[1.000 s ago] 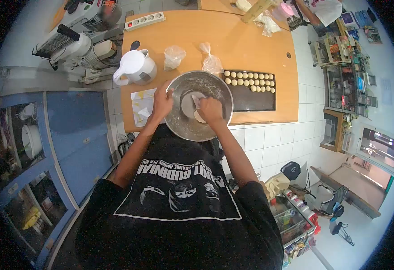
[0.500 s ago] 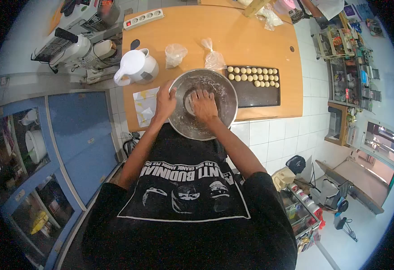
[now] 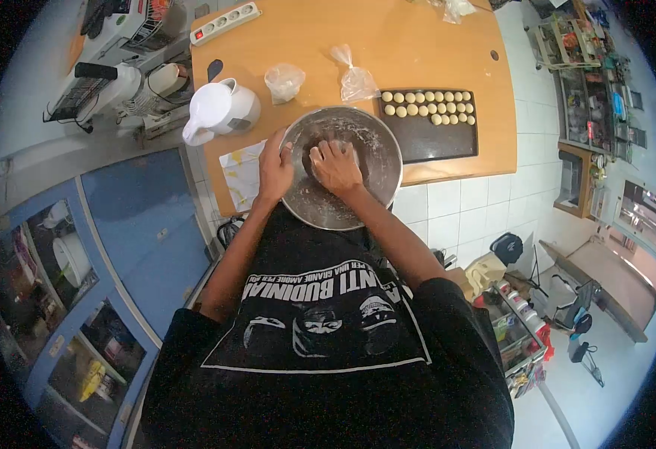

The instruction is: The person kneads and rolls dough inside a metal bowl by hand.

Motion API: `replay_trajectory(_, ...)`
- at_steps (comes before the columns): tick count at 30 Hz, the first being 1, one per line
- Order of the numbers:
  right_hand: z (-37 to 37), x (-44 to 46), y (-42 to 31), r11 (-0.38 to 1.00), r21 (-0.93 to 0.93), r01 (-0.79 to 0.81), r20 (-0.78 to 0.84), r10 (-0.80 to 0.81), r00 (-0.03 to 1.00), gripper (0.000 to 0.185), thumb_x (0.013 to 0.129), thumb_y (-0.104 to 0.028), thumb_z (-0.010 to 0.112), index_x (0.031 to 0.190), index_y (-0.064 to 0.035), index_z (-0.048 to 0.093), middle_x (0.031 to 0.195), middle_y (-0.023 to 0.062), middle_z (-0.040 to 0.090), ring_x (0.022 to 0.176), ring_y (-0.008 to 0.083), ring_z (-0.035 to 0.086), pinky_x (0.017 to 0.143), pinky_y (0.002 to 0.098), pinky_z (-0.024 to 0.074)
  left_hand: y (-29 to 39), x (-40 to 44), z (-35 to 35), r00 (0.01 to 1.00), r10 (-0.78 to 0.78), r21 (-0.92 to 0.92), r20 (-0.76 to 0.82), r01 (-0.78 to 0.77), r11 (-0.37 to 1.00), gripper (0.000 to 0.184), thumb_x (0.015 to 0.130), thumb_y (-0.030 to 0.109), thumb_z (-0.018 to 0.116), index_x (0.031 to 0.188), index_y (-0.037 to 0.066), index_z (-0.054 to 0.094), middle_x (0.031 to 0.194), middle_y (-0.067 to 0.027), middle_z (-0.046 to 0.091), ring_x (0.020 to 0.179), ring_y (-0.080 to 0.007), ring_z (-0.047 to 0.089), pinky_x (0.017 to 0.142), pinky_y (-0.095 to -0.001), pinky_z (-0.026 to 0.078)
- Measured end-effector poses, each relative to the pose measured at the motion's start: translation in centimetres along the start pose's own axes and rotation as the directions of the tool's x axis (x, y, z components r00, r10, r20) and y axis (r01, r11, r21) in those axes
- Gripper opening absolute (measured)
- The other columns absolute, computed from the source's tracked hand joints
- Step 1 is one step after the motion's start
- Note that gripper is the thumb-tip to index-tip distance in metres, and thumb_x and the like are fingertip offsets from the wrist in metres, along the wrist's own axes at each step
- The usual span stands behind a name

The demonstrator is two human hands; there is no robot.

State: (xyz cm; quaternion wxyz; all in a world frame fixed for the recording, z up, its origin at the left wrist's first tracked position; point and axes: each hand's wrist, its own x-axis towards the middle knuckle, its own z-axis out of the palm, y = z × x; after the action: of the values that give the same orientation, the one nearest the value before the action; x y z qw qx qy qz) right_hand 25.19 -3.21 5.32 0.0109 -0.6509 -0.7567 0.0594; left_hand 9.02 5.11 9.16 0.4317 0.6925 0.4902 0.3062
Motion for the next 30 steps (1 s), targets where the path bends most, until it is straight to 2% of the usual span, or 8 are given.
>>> replay_trajectory(8,-0.3,0.9,-0.5,0.997,0.079,0.004,0.048,-0.008,0.999,0.027,0.097,-0.026,0.057,0.119,-0.0111,0.058,0.116,0.0081,0.058,0.114,0.0265,0.059,0.092,0.0521,0.046,0.4,0.3,-0.3,0.995,-0.052,0.007,0.083,0.052,0.999,0.043,0.099,-0.005,0.05,0.142,-0.002,0.054,0.137,-0.0262,0.061,0.128,-0.0456,0.057,0.108,-0.0478,0.045)
replay_trajectory(17,0.0,1.6,-0.5,0.992,0.127,0.007,0.056,-0.014,0.998,0.025,0.093,-0.025,0.059,0.115,-0.0125,0.058,0.112,0.007,0.057,0.112,0.0255,0.058,0.091,0.0499,0.0473,0.8,0.6,-0.4,0.997,0.029,-0.033,0.075,-0.027,0.999,0.041,0.101,-0.004,0.048,0.141,-0.004,0.054,0.136,-0.027,0.061,0.129,-0.0453,0.057,0.109,-0.0475,0.045)
replay_trajectory(24,-0.3,2.1,-0.7,0.989,0.15,-0.014,0.039,0.008,0.999,0.027,0.092,-0.026,0.06,0.115,-0.0116,0.059,0.11,0.0065,0.057,0.11,0.0253,0.058,0.087,0.0486,0.0471,0.9,0.5,-0.3,0.998,0.046,0.012,0.046,-0.047,0.999,0.039,0.101,-0.004,0.048,0.139,-0.006,0.056,0.135,-0.0271,0.062,0.128,-0.0453,0.058,0.109,-0.0476,0.045)
replay_trajectory(28,-0.2,2.2,-0.6,0.987,0.157,-0.02,0.051,0.013,0.999,0.029,0.093,-0.026,0.06,0.117,-0.0105,0.059,0.112,0.0076,0.058,0.112,0.0257,0.058,0.089,0.0507,0.048,0.8,0.6,-0.2,0.998,0.05,0.045,0.037,-0.052,0.998,0.039,0.101,-0.005,0.049,0.139,-0.005,0.056,0.134,-0.0277,0.062,0.127,-0.0459,0.058,0.108,-0.0471,0.046)
replay_trajectory(30,-0.2,2.2,-0.7,0.99,0.133,-0.041,0.037,0.036,0.999,0.029,0.095,-0.026,0.057,0.118,-0.0088,0.059,0.113,0.0093,0.059,0.114,0.0278,0.058,0.094,0.0547,0.0487,0.8,0.3,-0.1,0.999,0.031,0.043,0.033,-0.032,0.999,0.04,0.1,-0.005,0.05,0.139,-0.004,0.056,0.134,-0.0279,0.062,0.126,-0.0462,0.059,0.108,-0.0471,0.046)
